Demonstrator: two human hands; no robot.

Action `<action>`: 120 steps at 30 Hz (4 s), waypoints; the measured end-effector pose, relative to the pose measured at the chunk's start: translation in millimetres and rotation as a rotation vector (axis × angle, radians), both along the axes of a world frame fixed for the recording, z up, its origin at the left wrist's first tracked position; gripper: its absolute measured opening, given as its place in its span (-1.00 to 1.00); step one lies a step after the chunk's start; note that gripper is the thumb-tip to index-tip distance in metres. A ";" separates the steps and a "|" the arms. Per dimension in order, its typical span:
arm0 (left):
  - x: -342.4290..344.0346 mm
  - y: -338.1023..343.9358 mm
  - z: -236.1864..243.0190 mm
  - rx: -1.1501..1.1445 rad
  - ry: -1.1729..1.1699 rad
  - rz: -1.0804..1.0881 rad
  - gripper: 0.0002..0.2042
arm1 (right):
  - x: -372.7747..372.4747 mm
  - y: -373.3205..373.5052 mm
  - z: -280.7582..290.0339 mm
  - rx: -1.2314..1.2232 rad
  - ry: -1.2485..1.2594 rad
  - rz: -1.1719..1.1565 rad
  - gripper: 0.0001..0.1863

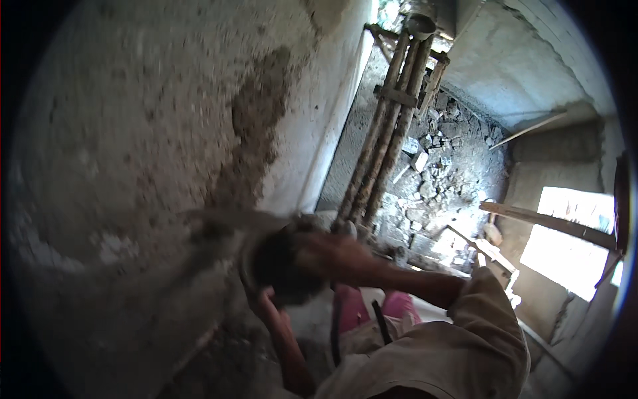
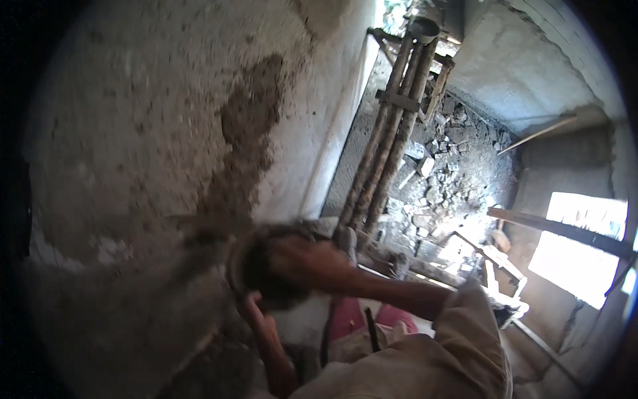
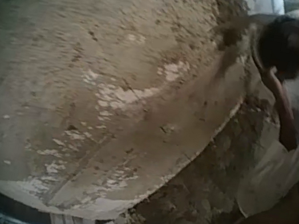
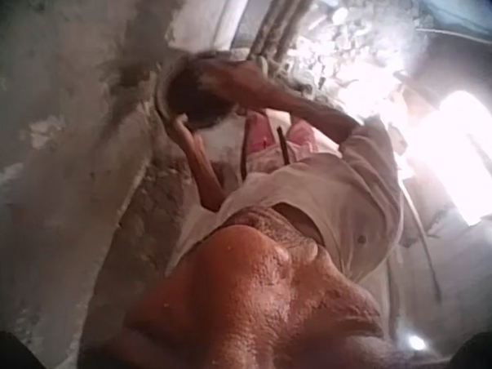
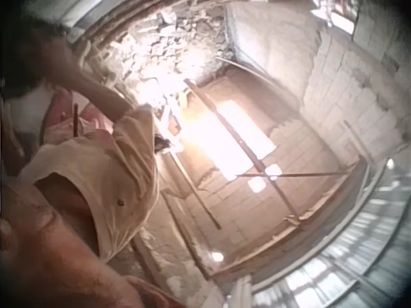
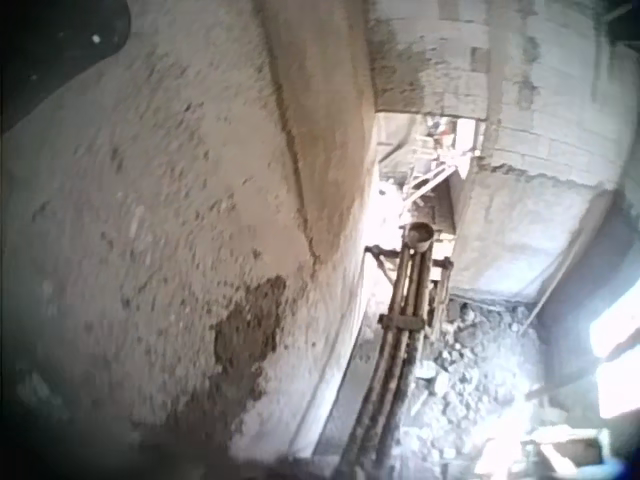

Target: The person mixes cement in a small bucket by adding water and stirring with a trowel, then applies the plaster mixture to a wall using the trowel while standing on a wooden scaffold.

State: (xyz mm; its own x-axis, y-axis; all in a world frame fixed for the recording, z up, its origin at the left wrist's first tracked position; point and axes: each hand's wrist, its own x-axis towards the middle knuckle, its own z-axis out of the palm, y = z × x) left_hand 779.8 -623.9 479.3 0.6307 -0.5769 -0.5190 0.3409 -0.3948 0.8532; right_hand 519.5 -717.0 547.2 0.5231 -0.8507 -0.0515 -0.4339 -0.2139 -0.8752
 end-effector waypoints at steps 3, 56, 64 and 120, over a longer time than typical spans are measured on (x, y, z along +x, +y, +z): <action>-41.4 -49.0 9.0 -0.062 -0.038 -0.110 -0.58 | -56.8 53.7 -39.1 0.099 0.359 -0.107 -0.59; 9.4 -44.1 20.5 0.162 -0.045 -0.100 -0.45 | 174.5 -110.4 140.3 0.090 -0.965 -0.415 -0.45; -22.1 -76.8 53.5 -0.021 -0.028 -0.189 -0.46 | -43.3 26.8 39.7 0.041 0.188 -0.209 -0.52; 25.8 -115.8 -51.9 0.103 0.224 -0.195 -0.66 | -77.1 -17.3 -36.8 0.640 -1.134 -1.013 -0.68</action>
State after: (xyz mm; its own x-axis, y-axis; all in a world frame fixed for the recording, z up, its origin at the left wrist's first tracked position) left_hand 805.7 -739.7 427.3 0.3769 -0.6127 -0.6946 0.4253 -0.5517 0.7175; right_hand 442.4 -734.2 510.4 -0.1842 -0.8408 -0.5091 0.7192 0.2378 -0.6529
